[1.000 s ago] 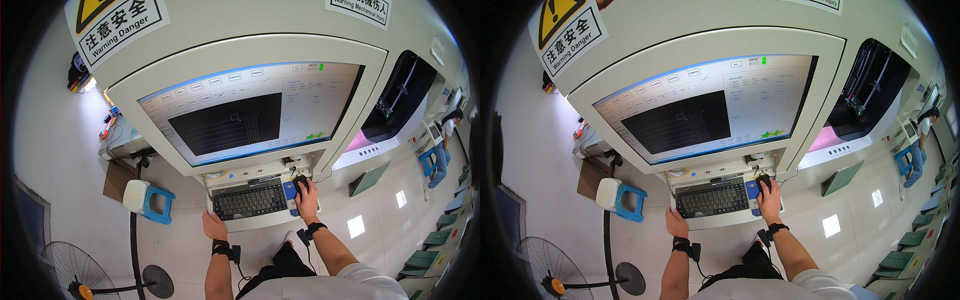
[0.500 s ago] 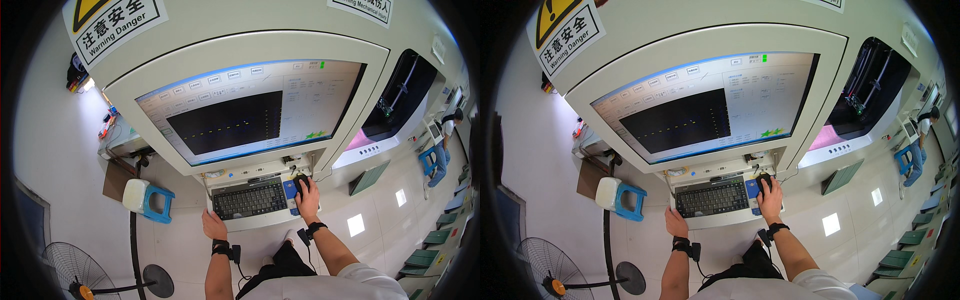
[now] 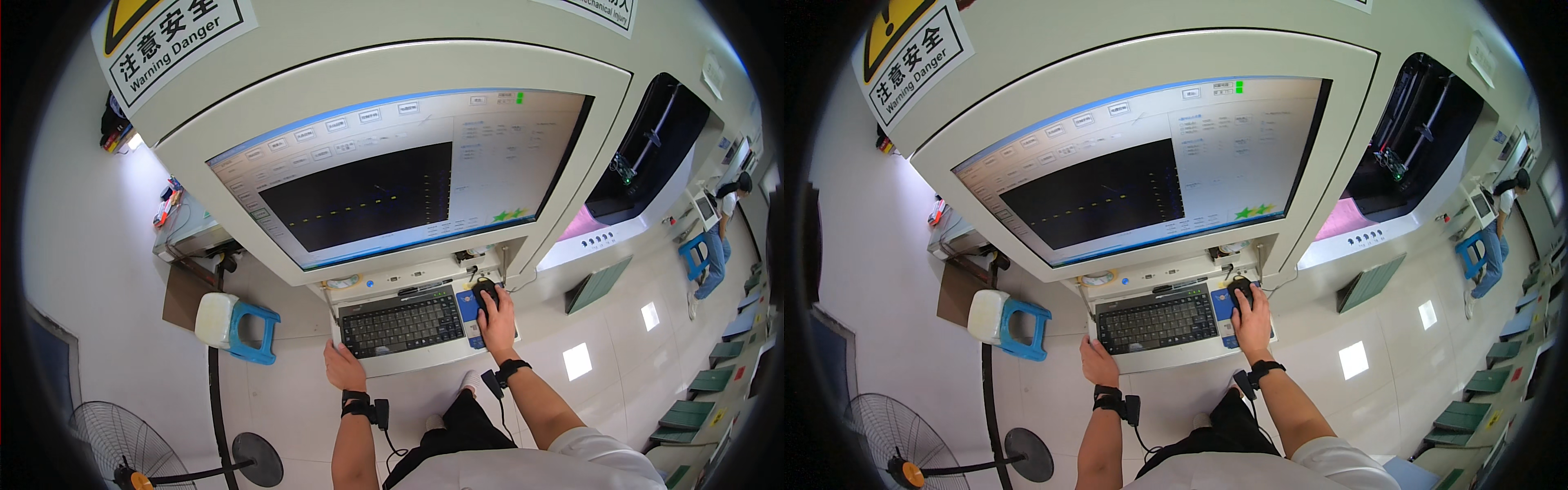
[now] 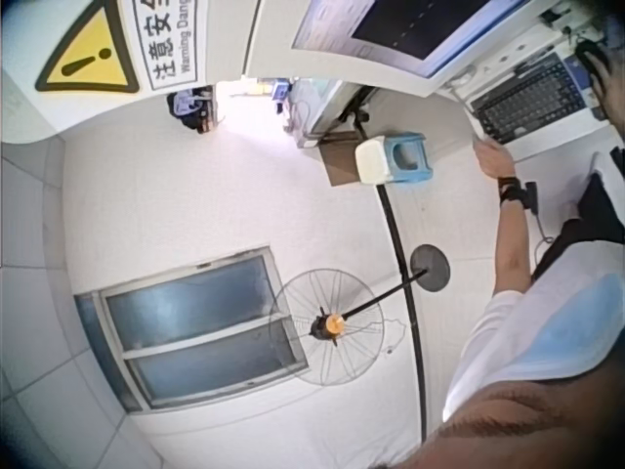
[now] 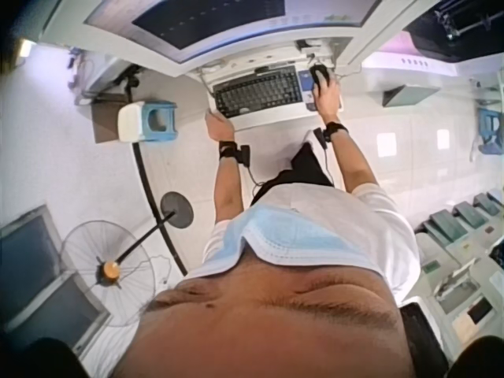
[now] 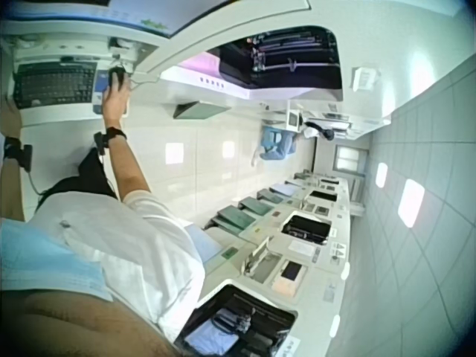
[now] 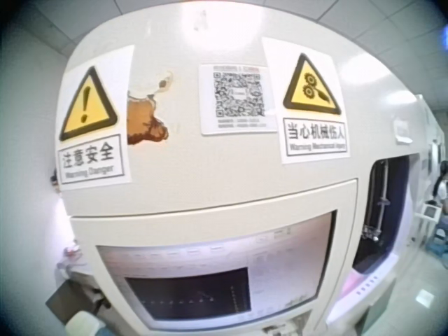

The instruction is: Operating a PCB inspection or testing machine by inserting a board and using a computer interface.

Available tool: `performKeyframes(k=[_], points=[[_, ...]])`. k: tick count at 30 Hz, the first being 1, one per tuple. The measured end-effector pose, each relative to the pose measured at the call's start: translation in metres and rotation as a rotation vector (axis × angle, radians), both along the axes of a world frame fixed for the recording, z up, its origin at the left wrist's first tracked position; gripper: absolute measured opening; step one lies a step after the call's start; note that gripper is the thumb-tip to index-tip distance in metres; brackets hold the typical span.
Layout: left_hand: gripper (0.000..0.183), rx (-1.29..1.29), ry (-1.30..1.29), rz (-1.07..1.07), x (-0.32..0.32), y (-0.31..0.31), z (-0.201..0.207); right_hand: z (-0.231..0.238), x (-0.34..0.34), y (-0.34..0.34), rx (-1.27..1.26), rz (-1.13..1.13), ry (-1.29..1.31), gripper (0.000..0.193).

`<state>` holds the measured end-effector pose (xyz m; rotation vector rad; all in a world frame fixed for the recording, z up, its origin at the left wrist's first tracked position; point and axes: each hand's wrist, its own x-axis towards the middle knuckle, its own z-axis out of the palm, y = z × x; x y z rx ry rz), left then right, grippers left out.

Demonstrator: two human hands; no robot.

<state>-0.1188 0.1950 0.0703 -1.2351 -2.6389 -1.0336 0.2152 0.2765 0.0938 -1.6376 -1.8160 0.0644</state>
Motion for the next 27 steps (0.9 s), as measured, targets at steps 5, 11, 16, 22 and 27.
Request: performKeyframes(k=[5, 11, 16, 22, 27], points=[[0.039, 0.028, 0.046, -0.022, -0.0026, -0.0007, -0.0017, 0.0013, -0.0026, 0.0005, 0.021, -0.017, -0.002, 0.048], [0.040, 0.018, 0.010, -0.022, -0.0021, 0.0001, -0.0008, 0.0008, -0.0016, -0.0011, 0.037, -0.047, -0.004, 0.046], [0.040, 0.002, -0.018, -0.025, -0.0023, -0.0007, -0.0002, -0.0005, -0.0015, -0.0017, 0.038, -0.055, 0.009, 0.046], [0.039, 0.003, 0.019, -0.007, -0.0020, -0.0002, -0.0006, 0.0019, -0.0018, -0.0026, 0.033, -0.064, 0.000, 0.051], [0.039, 0.031, 0.016, -0.026, -0.0008, 0.0012, -0.0021, 0.0010, -0.0008, -0.0017, 0.042, -0.080, -0.008, 0.059]])
